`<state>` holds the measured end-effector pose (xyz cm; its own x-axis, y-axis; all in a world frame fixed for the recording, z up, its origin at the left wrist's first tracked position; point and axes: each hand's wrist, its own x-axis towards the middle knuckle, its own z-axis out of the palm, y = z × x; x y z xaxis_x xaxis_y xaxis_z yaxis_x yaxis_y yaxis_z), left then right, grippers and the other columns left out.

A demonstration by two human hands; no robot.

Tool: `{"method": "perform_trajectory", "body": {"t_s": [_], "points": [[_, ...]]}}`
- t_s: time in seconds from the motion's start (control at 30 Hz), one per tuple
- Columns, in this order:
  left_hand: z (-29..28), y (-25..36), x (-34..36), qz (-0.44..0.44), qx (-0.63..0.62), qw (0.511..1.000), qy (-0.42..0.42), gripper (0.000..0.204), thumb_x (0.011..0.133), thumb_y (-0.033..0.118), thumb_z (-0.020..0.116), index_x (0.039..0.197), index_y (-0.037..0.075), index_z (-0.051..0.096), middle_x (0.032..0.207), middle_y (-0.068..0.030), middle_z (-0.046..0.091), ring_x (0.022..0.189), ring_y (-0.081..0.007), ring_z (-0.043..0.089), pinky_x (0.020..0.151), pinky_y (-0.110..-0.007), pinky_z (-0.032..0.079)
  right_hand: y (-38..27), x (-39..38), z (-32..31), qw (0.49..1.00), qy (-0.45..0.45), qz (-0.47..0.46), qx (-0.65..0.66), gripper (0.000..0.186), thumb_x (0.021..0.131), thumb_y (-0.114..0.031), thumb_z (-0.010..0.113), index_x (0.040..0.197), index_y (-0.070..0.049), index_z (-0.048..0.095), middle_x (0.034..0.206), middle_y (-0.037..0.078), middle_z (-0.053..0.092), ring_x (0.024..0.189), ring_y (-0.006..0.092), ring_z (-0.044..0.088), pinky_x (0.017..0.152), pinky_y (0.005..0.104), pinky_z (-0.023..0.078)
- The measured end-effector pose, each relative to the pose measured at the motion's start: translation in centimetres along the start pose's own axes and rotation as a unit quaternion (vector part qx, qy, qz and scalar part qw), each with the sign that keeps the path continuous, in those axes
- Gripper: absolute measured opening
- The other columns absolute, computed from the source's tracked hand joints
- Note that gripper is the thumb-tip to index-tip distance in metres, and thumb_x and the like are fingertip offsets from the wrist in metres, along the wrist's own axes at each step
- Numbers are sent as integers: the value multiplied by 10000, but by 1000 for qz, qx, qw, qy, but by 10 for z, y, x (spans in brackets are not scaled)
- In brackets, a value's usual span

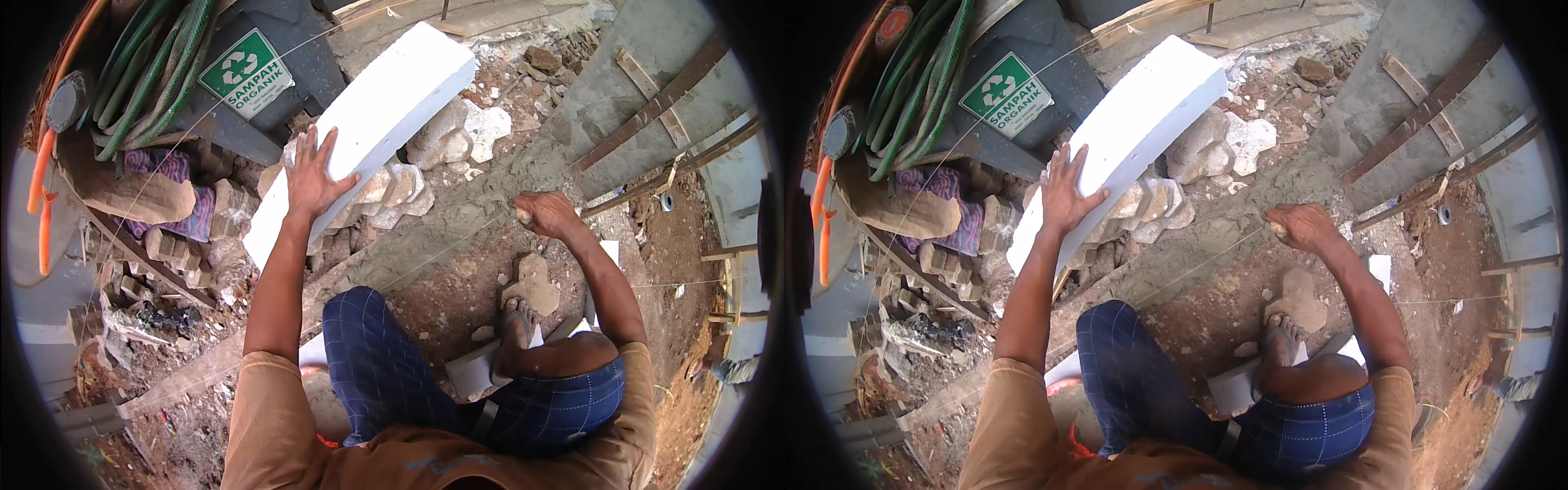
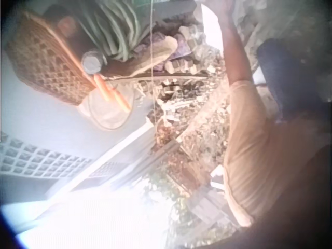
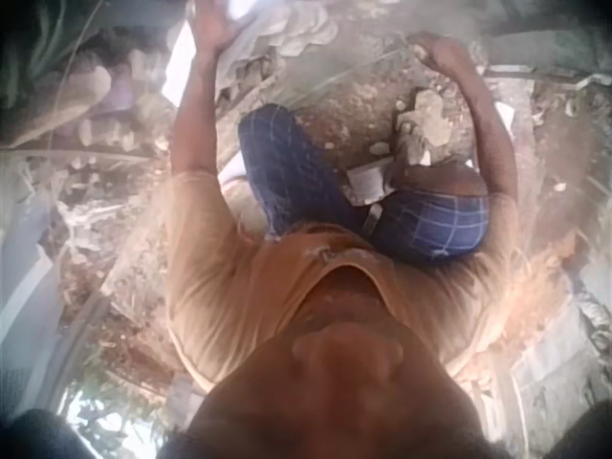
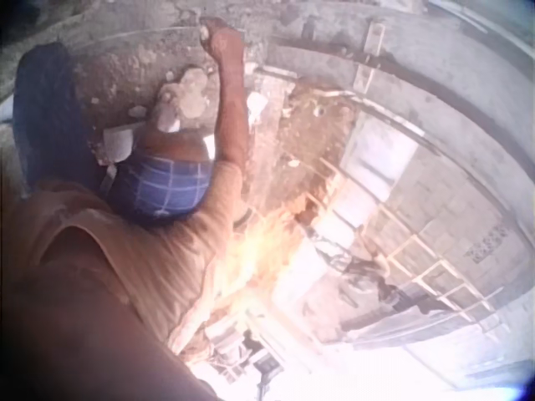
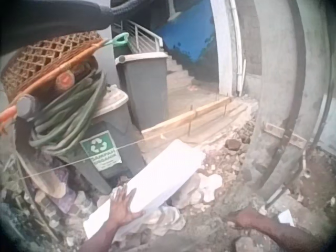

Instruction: The person scoops mortar from a bucket with a trowel and spreads it along a prepared base. They then pick up a white rectangular tile, position it on the mortar, and press it into place. The person repeats this process with additional tiles.

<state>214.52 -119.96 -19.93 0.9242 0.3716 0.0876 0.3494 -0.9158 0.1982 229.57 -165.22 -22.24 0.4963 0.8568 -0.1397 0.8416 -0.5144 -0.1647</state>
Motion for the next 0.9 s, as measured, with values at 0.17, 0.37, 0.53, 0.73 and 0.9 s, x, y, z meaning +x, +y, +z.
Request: {"method": "perform_trajectory", "body": {"t_s": [0.17,0.37,0.53,0.73,0.9], "points": [[8,6,13,21,-8,1000,10,1091,684,609,790,1615,363,277,1715,-82,141,1575,-337,132,1249,-613,123,-12,29,78,994,44,30,-90,381,834,-153,674,1212,-169,627,1096,76,667,999,308,681,840,445,559],[19,-10,11,135,-62,983,104,908,799,425,779,1587,204,386,1655,-206,283,1508,-443,274,1208,-561,270,-42,-185,9,954,89,280,67,328,868,-221,682,1160,-104,589,1069,135,652,980,378,655,811,488,548],[33,-44,23,203,-9,970,133,801,938,562,618,1587,155,383,1640,-226,301,1520,-403,260,1225,-549,215,-143,-441,-63,759,-69,638,105,362,911,-346,669,1185,-113,636,1017,190,718,950,397,693,789,498,547],[44,-52,39,249,25,959,136,805,957,570,592,1585,117,374,1616,-170,374,1510,-390,279,1241,-498,210,-297,-589,34,498,-181,826,192,466,837,-509,657,1077,-120,751,1109,173,728,1017,372,712,881,470,549],[43,-58,44,248,41,957,142,810,943,556,626,1581,120,381,1604,-186,387,1505,-386,297,1240,-500,228,-307,-524,167,600,-60,730,323,369,884,-320,654,1029,17,692,947,243,717,932,373,725,809,455,568]]}}
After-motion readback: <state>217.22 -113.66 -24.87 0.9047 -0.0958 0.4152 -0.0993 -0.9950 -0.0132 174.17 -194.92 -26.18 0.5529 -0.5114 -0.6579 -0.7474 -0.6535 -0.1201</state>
